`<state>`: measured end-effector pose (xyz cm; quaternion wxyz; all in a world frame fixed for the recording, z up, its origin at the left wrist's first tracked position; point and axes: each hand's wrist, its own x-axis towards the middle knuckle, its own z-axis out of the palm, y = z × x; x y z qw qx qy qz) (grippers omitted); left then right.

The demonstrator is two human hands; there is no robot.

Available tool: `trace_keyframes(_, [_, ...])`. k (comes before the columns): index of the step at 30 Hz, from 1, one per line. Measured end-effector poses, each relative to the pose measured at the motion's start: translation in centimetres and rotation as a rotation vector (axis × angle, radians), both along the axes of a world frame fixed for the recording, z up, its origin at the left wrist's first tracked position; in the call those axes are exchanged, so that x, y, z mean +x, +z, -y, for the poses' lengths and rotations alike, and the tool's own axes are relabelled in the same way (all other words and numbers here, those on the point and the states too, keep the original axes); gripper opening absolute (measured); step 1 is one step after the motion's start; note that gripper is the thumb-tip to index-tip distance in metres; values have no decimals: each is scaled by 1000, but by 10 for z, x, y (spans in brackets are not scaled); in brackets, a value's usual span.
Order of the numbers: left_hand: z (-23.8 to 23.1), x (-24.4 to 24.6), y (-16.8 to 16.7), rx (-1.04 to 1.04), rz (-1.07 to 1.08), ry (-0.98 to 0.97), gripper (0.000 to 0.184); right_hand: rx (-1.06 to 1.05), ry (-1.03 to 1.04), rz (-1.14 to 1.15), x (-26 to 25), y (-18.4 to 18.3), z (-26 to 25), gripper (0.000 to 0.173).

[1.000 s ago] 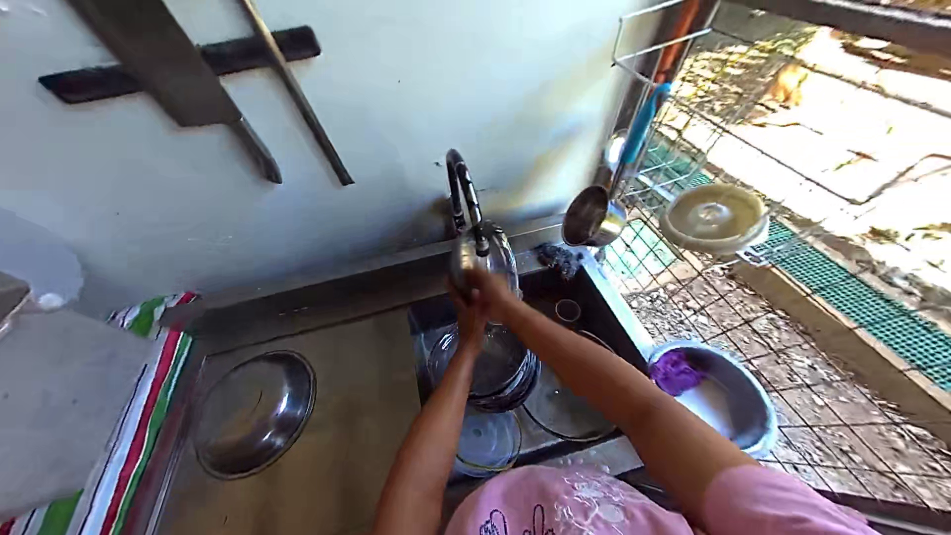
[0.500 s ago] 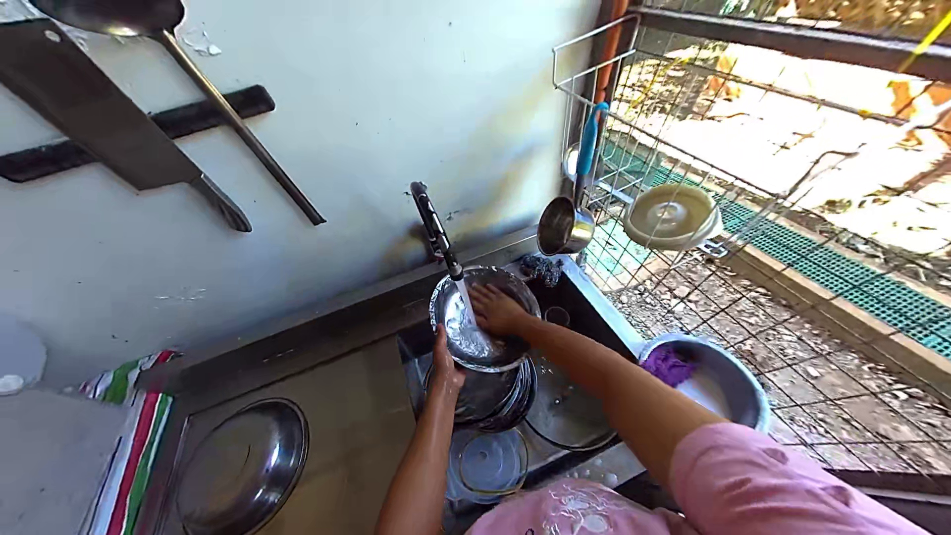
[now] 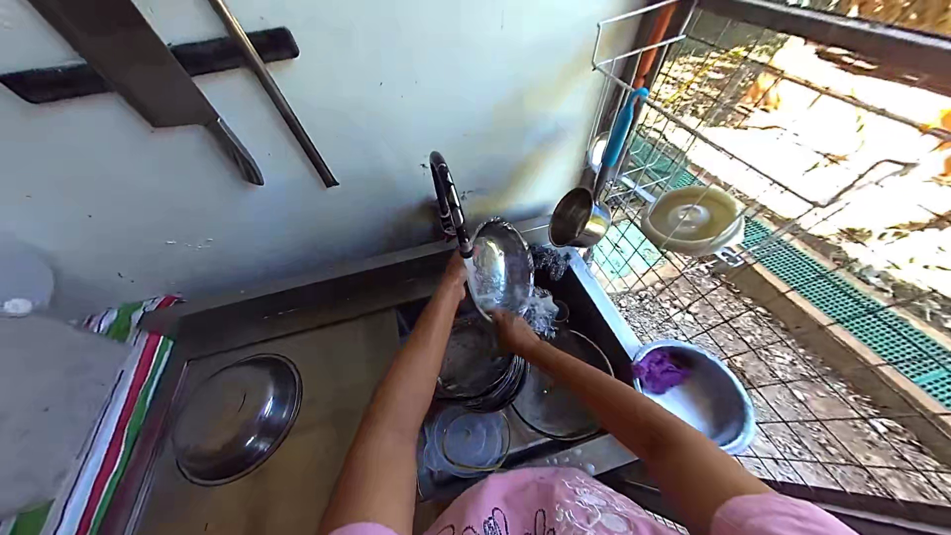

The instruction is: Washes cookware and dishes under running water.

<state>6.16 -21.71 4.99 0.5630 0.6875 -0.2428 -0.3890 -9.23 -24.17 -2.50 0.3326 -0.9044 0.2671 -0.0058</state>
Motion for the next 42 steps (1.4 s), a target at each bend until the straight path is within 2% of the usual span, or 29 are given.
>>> trace_keyframes(1, [-2,-13,0,-5,49,46,64,38,-66,10,6,23,-3,41])
trace_keyframes(3, [-4,-37,-9,5,124,138,75,101,-239,244,21,45,-16,38])
trace_keyframes(4, [-6,-42,-9,26,139,137,73,128,-280,346,24,43,-22,39])
trace_keyframes(6, [-12,-32,-2,33,98,80,56,110,-173,417,18,14,-26,42])
trace_keyframes(8, [-22,-8,5,-10,76,-18,50,25,46,197,-3,-9,-17,50])
trace_keyframes(9, [-25,-1,4,-65,47,-3,48,-34,100,119,-9,-12,-9,50])
trace_keyframes(11, [-25,-9,-10,-139,2,114,54,-43,75,22,-8,11,-6,47])
trace_keyframes(13, [-24,-29,-32,-199,24,192,71,44,-73,90,7,38,-20,39])
trace_keyframes(14, [-24,-37,-39,-213,27,186,74,71,-146,184,13,38,-28,37])
trace_keyframes(15, [-25,-41,-37,-201,9,175,70,95,-168,243,15,31,-34,38])
trace_keyframes(17, [-28,-33,-21,-122,-33,140,57,107,-69,159,2,11,-36,44])
trace_keyframes(19, [-24,-18,-3,-34,-10,73,53,29,-11,143,-20,-2,-24,38])
trace_keyframes(21, [-16,-19,16,-27,38,43,53,-52,-127,386,-28,10,-13,33])
trace_keyframes(22, [-12,-24,19,-74,56,33,53,-25,-228,512,-26,24,-10,31])
trace_keyframes(24, [-7,-34,2,-145,126,-56,60,174,-466,724,-20,53,-4,32])
trace_keyframes(26, [-6,-35,-27,-126,142,-82,68,430,-668,930,-16,71,5,34])
trace_keyframes(28, [-3,-23,-51,-90,57,16,70,614,-810,1120,-15,81,17,34])
trace_keyframes(29, [-7,-16,-51,-45,-57,26,69,675,-871,1177,-17,82,24,36])
trace_keyframes(32, [-21,-5,-39,-10,-381,47,63,819,-1006,1193,-24,62,36,48])
trace_keyframes(34, [-26,5,-48,-93,-365,133,53,869,-1104,1040,-25,37,35,54])
trace_keyframes(36, [-35,13,-43,-130,-233,258,61,947,-1154,825,-21,12,22,57])
trace_keyframes(38, [-58,28,-28,-112,-84,326,77,952,-988,596,-19,-1,-5,50])
trace_keyframes(39, [-74,39,-24,-107,-15,345,81,889,-802,471,-21,-1,-20,49])
trace_keyframes(42, [-141,84,-30,-117,31,451,83,491,-71,105,-28,-3,-48,67])
